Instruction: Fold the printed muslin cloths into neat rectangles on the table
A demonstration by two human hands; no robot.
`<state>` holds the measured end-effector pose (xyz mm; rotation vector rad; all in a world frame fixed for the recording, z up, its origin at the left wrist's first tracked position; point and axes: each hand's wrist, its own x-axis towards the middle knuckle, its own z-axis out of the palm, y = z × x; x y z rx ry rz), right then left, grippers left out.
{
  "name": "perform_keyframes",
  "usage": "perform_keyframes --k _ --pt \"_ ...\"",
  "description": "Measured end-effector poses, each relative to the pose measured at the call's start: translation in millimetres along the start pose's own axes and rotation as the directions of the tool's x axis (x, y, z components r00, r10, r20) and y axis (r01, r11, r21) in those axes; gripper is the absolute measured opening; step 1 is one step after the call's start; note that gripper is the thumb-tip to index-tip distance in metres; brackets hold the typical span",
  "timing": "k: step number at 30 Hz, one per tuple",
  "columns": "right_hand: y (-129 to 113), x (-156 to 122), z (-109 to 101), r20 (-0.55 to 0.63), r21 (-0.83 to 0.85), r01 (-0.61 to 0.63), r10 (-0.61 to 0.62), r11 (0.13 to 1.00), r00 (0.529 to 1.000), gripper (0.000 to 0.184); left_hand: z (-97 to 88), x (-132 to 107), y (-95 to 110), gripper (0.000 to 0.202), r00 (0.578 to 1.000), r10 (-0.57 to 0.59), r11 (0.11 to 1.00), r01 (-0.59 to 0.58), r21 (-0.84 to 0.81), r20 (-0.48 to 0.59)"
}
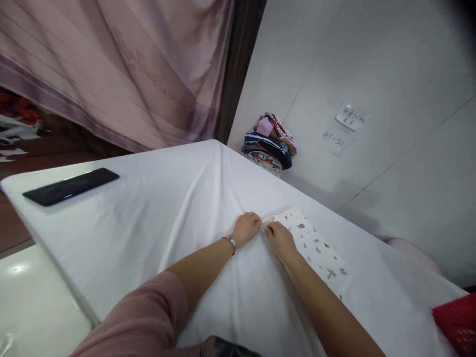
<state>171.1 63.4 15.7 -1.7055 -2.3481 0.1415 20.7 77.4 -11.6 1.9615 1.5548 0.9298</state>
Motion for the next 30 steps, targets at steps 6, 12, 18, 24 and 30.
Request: perform_keyframes --k 6,12,18,24,30 --pt "3 1 0 -0.026 0.111 -0.011 0.014 0.994 1.0 0.017 0.9 0 -1 0.021 1.0 0.011 1.0 -0.011 0.009 -0.007" --pt "11 3 2 -0.053 0.211 -0.03 0.042 0.977 0.998 0.018 1.8 0 -2 0.02 1.0 0.021 0.999 -0.021 0.025 -0.008" --pt "7 3 3 -0.107 0.237 -0.02 0.047 0.971 0.993 0.019 3.0 1 -3 0.02 0.999 0.03 0.999 -0.029 0.035 -0.02" --pt "-5 4 4 -0.041 0.044 -0.05 0.051 0.998 0.998 0.012 5.1 1 -6 0.021 0.999 0.04 0.999 -0.039 0.036 -0.028" --pt "-6 7 1 0.001 -0.086 -0.055 0.055 0.995 0.998 0.013 4.0 1 -3 0.026 1.0 0.026 0.999 -0.026 0.032 -0.016"
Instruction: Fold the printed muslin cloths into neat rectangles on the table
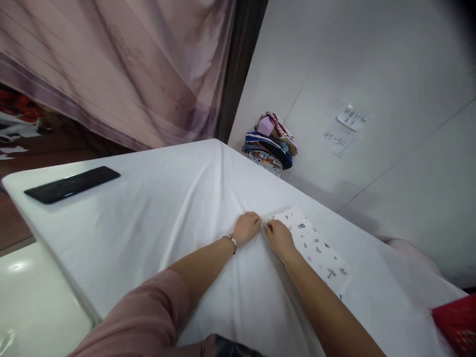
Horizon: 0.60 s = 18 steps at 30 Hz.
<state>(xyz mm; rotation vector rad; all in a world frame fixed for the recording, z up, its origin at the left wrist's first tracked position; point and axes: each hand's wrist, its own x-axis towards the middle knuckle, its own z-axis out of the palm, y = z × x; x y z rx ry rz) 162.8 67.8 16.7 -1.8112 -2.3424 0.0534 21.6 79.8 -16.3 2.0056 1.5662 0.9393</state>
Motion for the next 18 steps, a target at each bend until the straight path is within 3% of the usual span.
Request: perform_keyframes --k 8,18 --pt "0 1 4 -0.004 -0.022 0.05 -0.05 0.999 0.999 0.017 -1.5 -1 1 0.016 1.0 -0.009 1.0 0.009 0.0 -0.004" --pt "10 -2 5 -0.099 0.105 0.101 -0.091 0.989 0.991 0.02 1.2 0 0 0.019 1.0 -0.01 1.0 0.01 -0.006 -0.019"
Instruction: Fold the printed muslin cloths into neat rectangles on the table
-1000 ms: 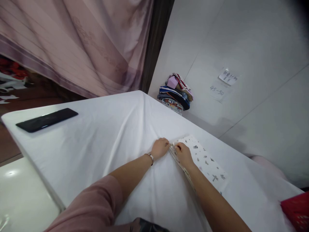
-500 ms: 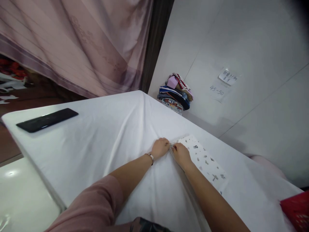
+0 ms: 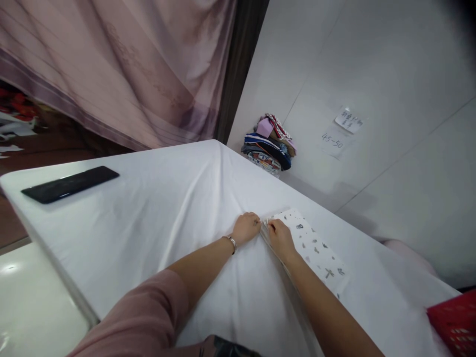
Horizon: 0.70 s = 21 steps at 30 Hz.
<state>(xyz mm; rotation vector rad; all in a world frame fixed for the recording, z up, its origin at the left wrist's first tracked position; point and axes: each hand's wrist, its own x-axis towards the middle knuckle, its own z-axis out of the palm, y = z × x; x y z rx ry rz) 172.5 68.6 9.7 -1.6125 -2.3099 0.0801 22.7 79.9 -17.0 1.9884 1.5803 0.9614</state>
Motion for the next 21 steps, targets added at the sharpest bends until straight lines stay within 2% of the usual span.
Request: perform_keyframes --k 7,11,17,21 --pt "-8 -2 1 0.062 0.023 -0.014 0.012 1.0 0.998 0.016 -1.7 0 -1 0.027 0.999 0.033 0.999 -0.033 -0.001 0.013" --pt "-13 -12 -5 0.115 -0.012 0.037 -0.035 0.999 0.993 0.022 -1.2 2 -1 0.027 0.999 0.033 0.999 -0.033 0.015 -0.006" --pt "-21 -40 -16 0.134 -0.009 0.112 -0.11 0.994 0.985 0.04 2.6 6 -5 0.021 0.998 0.047 0.998 -0.046 0.044 -0.03" --pt "-12 -73 -23 0.12 0.013 0.118 -0.119 0.993 0.986 0.054 1.8 6 -4 0.02 0.999 0.027 0.998 -0.025 0.059 -0.027"
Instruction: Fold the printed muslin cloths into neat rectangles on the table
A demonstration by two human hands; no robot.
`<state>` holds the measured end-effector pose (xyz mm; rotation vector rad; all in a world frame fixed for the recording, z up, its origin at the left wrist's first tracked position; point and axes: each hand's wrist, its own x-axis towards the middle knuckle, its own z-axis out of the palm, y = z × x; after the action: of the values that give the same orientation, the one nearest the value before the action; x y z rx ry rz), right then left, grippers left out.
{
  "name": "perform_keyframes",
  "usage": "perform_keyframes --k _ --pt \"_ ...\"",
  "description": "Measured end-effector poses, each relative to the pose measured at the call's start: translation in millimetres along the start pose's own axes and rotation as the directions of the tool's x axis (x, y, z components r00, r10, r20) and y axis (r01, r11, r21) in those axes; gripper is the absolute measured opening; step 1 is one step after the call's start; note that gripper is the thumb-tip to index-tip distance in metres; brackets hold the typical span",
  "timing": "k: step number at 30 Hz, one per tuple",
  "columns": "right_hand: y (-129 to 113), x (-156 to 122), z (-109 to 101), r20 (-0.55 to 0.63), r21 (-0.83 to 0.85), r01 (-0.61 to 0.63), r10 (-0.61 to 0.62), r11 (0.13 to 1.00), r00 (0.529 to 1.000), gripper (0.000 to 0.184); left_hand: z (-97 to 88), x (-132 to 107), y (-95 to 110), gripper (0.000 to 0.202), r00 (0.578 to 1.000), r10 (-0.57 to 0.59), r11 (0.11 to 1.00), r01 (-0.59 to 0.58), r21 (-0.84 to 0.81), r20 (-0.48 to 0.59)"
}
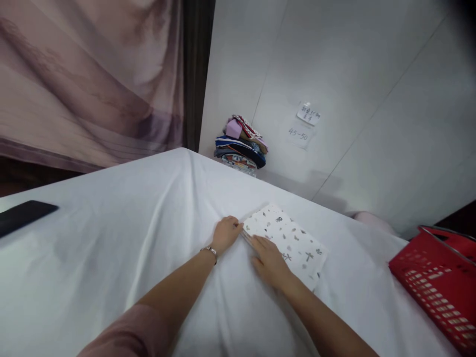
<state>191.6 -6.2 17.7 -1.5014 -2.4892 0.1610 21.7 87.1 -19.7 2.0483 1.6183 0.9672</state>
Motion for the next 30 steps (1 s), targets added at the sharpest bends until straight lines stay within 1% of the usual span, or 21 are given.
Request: perform_keyframes --k 4,8,10,12,15,16,17,19,20,21,22,23,24,26,28,30 --pt "21 -46 1 -0.043 -0.055 -0.085 0.082 0.995 0.996 0.054 -0.8 -1 2 0.019 1.0 -0.02 1.0 0.02 -0.014 -0.004" --pt "44 -95 4 -0.148 -0.15 -0.088 0.065 0.985 0.987 0.056 -0.3 -2 2 0.014 0.997 -0.072 0.997 0.072 -0.013 -0.007" --pt "51 -115 7 -0.216 -0.196 -0.089 0.045 0.977 0.975 0.057 -0.2 -2 0 0.017 0.995 -0.1 0.995 0.1 -0.01 0.001" --pt "55 -128 12 -0.255 -0.22 -0.085 0.026 0.972 0.967 0.059 -1.2 0 0 0.024 0.991 -0.132 0.991 0.133 -0.012 0.023" --pt "56 -134 22 -0.276 -0.233 -0.078 0.011 0.969 0.961 0.059 -5.1 5 9 0.035 0.983 -0.172 0.985 0.171 0.025 0.064" --pt "56 -134 25 -0.283 -0.239 -0.083 0.012 0.968 0.959 0.058 -6.3 7 15 0.038 0.986 -0.154 0.987 0.15 0.061 0.061" --pt "56 -133 28 -0.291 -0.247 -0.089 0.014 0.965 0.957 0.058 -7.1 9 22 0.04 0.993 -0.106 0.99 0.1 0.104 0.053" --pt "56 -131 33 -0.303 -0.266 -0.096 0.011 0.959 0.953 0.056 -5.7 11 39 0.042 0.997 0.066 0.98 -0.073 0.183 0.046" --pt "56 -130 34 -0.304 -0.274 -0.093 0.006 0.957 0.953 0.056 -3.2 12 47 0.043 0.983 0.175 0.961 -0.183 0.207 0.058" --pt "56 -130 35 -0.304 -0.278 -0.088 0.0 0.957 0.953 0.056 0.6 13 53 0.041 0.957 0.277 0.932 -0.29 0.219 0.086" --pt "57 -131 36 -0.305 -0.278 -0.083 -0.006 0.957 0.952 0.057 5.4 13 57 0.04 0.926 0.356 0.899 -0.376 0.223 0.126" --pt "57 -132 35 -0.305 -0.274 -0.08 -0.008 0.959 0.952 0.058 10.8 14 59 0.038 0.901 0.399 0.874 -0.429 0.226 0.169" --pt "57 -133 35 -0.301 -0.264 -0.077 -0.006 0.962 0.954 0.059 16.4 14 58 0.037 0.889 0.407 0.863 -0.449 0.23 0.21" --pt "55 -135 32 -0.287 -0.23 -0.068 -0.001 0.971 0.958 0.061 26.4 16 52 0.037 0.896 0.357 0.874 -0.42 0.244 0.264" --pt "53 -137 28 -0.269 -0.189 -0.059 0.006 0.98 0.963 0.062 32.7 18 44 0.038 0.91 0.31 0.887 -0.382 0.259 0.276" --pt "49 -138 24 -0.257 -0.158 -0.054 0.011 0.986 0.966 0.061 34.9 20 39 0.039 0.909 0.314 0.884 -0.386 0.263 0.275"
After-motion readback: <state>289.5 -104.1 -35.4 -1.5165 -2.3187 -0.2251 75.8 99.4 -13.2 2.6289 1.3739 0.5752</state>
